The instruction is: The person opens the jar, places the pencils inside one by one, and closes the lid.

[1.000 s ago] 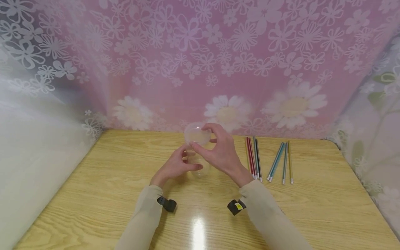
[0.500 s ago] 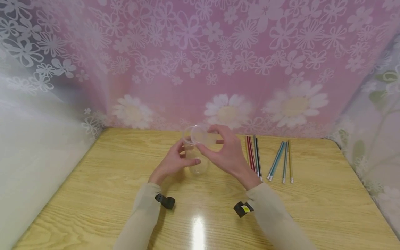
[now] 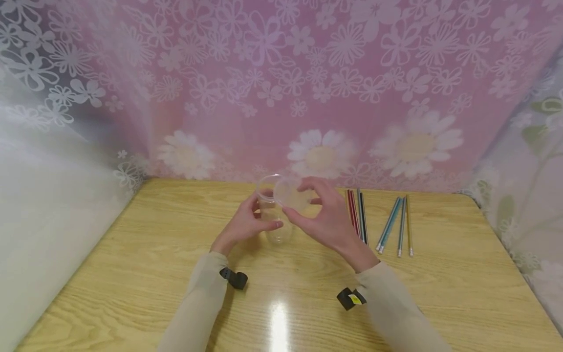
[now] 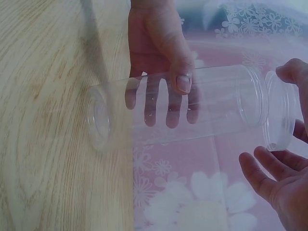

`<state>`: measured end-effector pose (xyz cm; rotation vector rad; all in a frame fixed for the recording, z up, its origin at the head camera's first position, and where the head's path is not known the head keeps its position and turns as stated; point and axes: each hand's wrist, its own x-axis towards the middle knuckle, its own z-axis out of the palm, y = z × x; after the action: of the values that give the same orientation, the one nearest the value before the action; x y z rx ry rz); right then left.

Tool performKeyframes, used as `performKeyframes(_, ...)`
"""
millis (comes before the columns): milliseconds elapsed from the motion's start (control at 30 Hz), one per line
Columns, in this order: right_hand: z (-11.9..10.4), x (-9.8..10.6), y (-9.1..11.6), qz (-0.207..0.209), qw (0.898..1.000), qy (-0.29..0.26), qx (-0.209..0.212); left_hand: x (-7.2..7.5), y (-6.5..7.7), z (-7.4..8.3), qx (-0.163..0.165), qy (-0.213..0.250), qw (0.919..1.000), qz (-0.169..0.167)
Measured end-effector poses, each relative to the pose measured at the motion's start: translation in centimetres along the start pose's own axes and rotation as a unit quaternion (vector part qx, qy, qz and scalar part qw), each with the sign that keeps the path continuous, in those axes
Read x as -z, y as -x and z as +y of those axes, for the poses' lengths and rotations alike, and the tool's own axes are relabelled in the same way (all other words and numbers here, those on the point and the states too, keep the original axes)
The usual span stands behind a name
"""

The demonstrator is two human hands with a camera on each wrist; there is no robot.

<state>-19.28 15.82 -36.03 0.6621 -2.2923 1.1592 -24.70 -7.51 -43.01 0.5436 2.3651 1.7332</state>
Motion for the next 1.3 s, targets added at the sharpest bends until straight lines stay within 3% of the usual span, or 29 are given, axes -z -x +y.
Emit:
performKeyframes(533,0.5,1.4,1.8,0.003,0.999,-0.001,0.034,0.2,-0.3,-0.1,-0.001,0.003,1.0,0.0)
performKeyframes(1300,2.8,1.3,7.0,-0.072,0.996,0.03,-0.047,0.2,-0.6,-0.3,-0.006,0.008,0.9999,-0.001)
